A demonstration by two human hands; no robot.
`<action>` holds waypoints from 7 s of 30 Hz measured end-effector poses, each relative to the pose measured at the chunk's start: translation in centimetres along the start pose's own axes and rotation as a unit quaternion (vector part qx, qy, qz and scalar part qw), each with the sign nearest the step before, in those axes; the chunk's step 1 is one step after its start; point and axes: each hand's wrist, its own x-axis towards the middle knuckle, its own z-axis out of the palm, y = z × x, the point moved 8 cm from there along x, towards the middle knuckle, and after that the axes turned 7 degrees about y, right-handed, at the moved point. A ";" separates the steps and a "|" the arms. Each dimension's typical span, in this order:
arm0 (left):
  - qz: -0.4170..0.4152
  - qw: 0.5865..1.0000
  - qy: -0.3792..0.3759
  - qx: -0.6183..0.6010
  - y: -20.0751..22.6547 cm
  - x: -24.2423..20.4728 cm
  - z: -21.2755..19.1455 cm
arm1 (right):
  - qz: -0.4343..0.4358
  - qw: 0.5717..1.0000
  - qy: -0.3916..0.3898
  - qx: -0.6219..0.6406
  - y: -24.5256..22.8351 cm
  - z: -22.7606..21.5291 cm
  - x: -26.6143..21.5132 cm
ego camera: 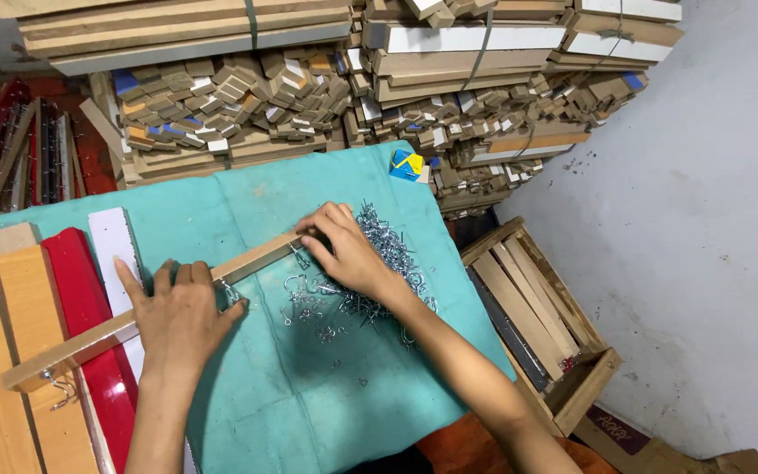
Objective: Attaching metal clips to a wooden bar and placing the finished assembly into a crate
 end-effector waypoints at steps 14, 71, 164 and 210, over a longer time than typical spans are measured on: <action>0.036 0.989 0.107 -0.095 4.1 0.1 -1.4 | -0.183 0.957 -0.033 -0.224 -0.2 2.5 -5.7; 0.006 0.972 0.234 -0.020 2.9 0.3 0.8 | -0.148 0.951 -0.038 -0.270 0.9 2.0 -7.2; 0.103 0.947 0.299 -0.057 6.3 -0.1 -1.2 | -0.291 0.905 -0.086 -0.297 -4.3 3.5 1.5; 0.101 0.955 0.248 -0.125 6.0 -0.4 0.3 | -0.500 0.796 -0.025 -0.341 -4.6 4.1 1.6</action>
